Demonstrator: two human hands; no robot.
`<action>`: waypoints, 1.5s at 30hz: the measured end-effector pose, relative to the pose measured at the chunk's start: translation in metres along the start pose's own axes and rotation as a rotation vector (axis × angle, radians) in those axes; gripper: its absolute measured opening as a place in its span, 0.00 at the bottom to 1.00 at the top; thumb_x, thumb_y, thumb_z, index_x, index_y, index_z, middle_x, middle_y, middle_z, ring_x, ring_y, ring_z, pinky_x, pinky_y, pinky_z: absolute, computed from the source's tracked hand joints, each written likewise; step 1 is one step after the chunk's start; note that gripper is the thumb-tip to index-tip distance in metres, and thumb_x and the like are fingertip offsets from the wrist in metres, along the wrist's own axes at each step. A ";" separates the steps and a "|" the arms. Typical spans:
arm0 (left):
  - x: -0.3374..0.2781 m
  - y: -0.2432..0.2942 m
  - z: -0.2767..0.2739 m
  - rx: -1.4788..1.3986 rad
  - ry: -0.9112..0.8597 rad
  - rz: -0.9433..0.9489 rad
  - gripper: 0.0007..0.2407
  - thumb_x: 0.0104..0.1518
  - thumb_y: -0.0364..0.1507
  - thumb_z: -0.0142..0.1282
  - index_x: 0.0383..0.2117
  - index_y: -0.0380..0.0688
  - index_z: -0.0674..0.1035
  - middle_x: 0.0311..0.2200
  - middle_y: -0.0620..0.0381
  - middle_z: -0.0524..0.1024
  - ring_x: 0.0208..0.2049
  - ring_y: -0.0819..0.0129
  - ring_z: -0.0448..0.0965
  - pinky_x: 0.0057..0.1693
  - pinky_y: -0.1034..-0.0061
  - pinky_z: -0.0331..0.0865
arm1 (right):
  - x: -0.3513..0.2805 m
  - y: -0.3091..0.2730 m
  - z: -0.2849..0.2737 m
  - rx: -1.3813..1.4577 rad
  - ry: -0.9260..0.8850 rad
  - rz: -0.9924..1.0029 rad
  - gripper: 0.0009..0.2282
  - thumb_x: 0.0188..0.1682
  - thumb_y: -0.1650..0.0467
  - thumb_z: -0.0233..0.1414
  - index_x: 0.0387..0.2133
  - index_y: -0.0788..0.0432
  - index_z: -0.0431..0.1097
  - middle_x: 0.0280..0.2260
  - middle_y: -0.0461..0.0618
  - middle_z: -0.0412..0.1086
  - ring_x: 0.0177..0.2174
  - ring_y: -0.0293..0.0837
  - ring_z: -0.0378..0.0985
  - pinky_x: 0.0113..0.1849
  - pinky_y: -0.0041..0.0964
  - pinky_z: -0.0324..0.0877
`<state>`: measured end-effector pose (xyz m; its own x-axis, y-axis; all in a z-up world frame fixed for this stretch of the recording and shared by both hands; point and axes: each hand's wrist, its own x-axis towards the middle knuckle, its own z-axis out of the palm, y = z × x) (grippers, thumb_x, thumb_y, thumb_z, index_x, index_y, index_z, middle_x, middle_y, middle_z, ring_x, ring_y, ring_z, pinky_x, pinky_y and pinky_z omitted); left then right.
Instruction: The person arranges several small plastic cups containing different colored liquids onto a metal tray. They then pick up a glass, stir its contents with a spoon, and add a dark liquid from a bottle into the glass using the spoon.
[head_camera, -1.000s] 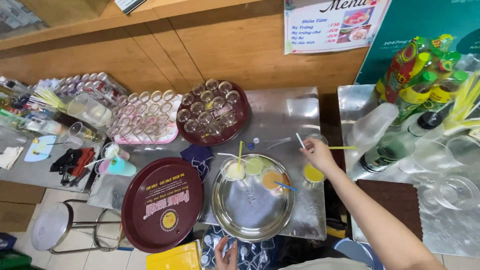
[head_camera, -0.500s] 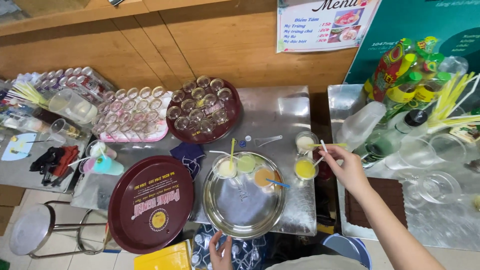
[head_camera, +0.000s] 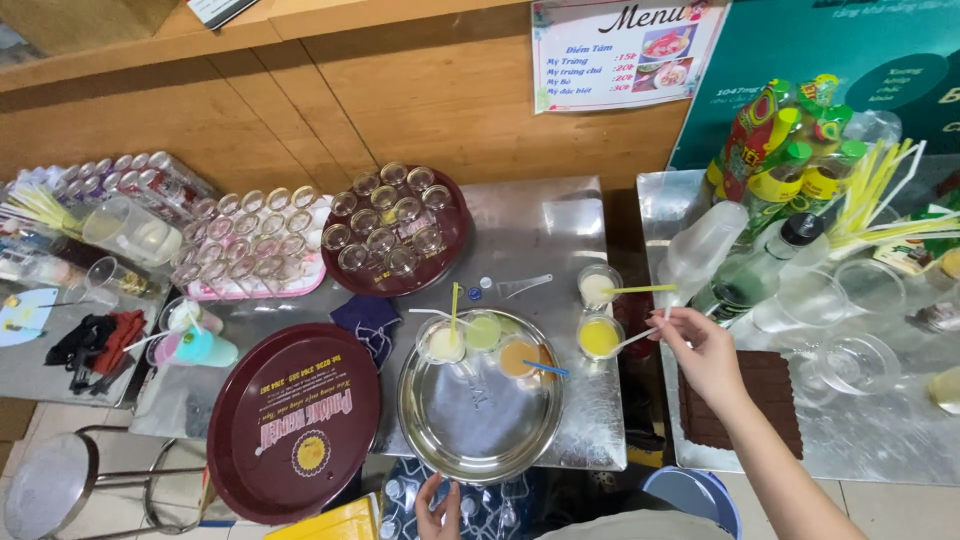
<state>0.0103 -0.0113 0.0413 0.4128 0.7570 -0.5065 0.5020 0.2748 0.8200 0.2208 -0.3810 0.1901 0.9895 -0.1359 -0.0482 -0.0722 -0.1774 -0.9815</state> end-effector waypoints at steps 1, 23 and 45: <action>0.000 -0.001 -0.002 0.002 -0.006 0.002 0.19 0.53 0.30 0.67 0.53 0.48 0.80 0.54 0.61 0.78 0.39 0.61 0.78 0.45 0.71 0.72 | 0.000 0.004 0.001 0.000 0.007 0.000 0.08 0.52 0.72 0.55 0.41 0.62 0.77 0.37 0.52 0.80 0.34 0.44 0.83 0.46 0.35 0.77; 0.048 -0.025 0.011 0.089 -0.118 0.074 0.19 0.56 0.29 0.64 0.55 0.52 0.78 0.32 0.47 0.80 0.37 0.62 0.80 0.49 0.66 0.72 | -0.028 0.091 -0.195 0.762 1.033 -0.032 0.04 0.63 0.70 0.55 0.39 0.53 0.68 0.34 0.48 0.75 0.32 0.35 0.83 0.38 0.22 0.82; 0.055 0.131 0.053 0.033 -0.336 0.358 0.20 0.57 0.35 0.58 0.57 0.47 0.75 0.61 0.53 0.74 0.61 0.60 0.75 0.65 0.69 0.67 | -0.056 0.069 0.065 -0.306 -0.413 0.147 0.27 0.42 0.64 0.62 0.58 0.46 0.69 0.41 0.42 0.75 0.28 0.37 0.85 0.33 0.30 0.83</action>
<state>0.1393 0.0354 0.1068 0.7836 0.5658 -0.2567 0.3051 0.0095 0.9523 0.1686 -0.3218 0.1134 0.9284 0.2036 -0.3109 -0.1858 -0.4703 -0.8627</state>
